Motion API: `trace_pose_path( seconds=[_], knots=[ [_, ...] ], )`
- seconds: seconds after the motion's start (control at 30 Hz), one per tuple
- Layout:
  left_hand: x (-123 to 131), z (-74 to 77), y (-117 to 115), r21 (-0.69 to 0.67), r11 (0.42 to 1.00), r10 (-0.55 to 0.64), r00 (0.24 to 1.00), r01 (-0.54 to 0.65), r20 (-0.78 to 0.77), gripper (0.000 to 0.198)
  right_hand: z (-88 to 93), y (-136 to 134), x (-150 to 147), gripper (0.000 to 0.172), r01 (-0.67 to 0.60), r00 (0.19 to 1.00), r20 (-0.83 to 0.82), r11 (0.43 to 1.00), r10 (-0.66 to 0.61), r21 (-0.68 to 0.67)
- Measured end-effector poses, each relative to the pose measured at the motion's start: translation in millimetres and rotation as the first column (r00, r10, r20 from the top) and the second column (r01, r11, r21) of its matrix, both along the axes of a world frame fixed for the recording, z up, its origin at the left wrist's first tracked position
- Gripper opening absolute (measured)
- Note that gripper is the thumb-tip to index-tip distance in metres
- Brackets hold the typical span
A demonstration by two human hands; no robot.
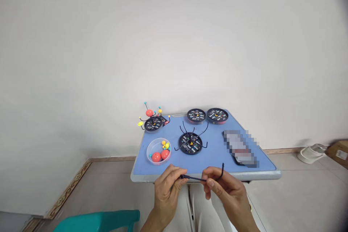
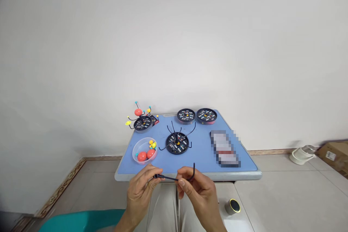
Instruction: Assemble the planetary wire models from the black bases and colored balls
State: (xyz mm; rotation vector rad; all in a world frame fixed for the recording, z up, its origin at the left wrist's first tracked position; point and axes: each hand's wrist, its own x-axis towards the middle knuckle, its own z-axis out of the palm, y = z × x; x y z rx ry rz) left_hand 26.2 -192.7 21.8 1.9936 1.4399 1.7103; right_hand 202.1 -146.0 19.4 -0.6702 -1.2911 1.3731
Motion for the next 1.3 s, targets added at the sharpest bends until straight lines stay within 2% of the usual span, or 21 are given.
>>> trace_pose_path(
  seconds=[0.1, 0.23, 0.37, 0.43, 0.53, 0.57, 0.6, 0.7, 0.83, 1.0, 1.3],
  knots=[
    [1, 0.3, -2, 0.105, 0.994, 0.039, 0.993, -0.027, -0.115, 0.030, 2.3, 0, -2, 0.018, -0.105, 0.994, -0.003, 0.991, 0.105, -0.082],
    [6, -1.8, -7, 0.214, 0.975, 0.111, 0.974, -0.068, -0.198, 0.039, 5.8, -5, -6, 0.024, -0.061, 0.998, -0.035, 0.977, 0.055, -0.203],
    [-1, 3.0, -11, 0.258, 0.962, 0.161, 0.943, -0.084, -0.293, 0.035, 7.9, -8, -3, 0.029, -0.059, 0.997, -0.073, 0.936, 0.036, -0.346],
    [-10, 9.5, -10, 0.285, 0.943, 0.253, 0.923, -0.169, -0.291, 0.028, 9.4, -4, 3, 0.030, 0.040, 0.989, -0.114, 0.915, -0.094, -0.401],
    [-19, 18.2, -7, 0.278, 0.875, 0.449, 0.877, -0.395, -0.168, 0.019, 12.1, 2, 10, 0.029, 0.219, 0.938, -0.155, 0.878, -0.309, -0.425],
    [-18, 19.6, -6, 0.207, 0.897, 0.426, 0.889, -0.391, -0.167, 0.017, 13.3, 2, 10, 0.029, 0.206, 0.949, -0.140, 0.894, -0.281, -0.398],
    [-14, 20.0, -5, 0.173, 0.927, 0.360, 0.918, -0.332, -0.166, 0.015, 14.8, 2, 8, 0.029, 0.175, 0.965, -0.119, 0.915, -0.232, -0.364],
    [2, 17.5, -3, 0.045, 0.977, 0.212, 0.976, -0.209, -0.051, 0.016, 22.1, -2, 1, 0.027, 0.091, 0.994, -0.031, 0.960, -0.102, -0.263],
    [15, 14.8, -3, -0.108, 0.988, 0.121, 0.986, -0.109, 0.115, 0.014, 33.0, -6, -2, 0.021, 0.165, 0.986, 0.065, 0.973, -0.156, -0.161],
    [14, 13.7, 1, -0.124, 0.990, 0.082, 0.985, -0.064, 0.149, 0.014, 31.4, 0, -1, 0.022, 0.151, 0.979, 0.141, 0.988, -0.147, -0.024],
    [15, 13.3, 5, -0.055, 0.990, 0.133, 0.991, -0.132, 0.014, 0.012, 25.0, 6, -2, 0.025, 0.148, 0.969, 0.195, 0.989, -0.150, 0.025]
  ],
)
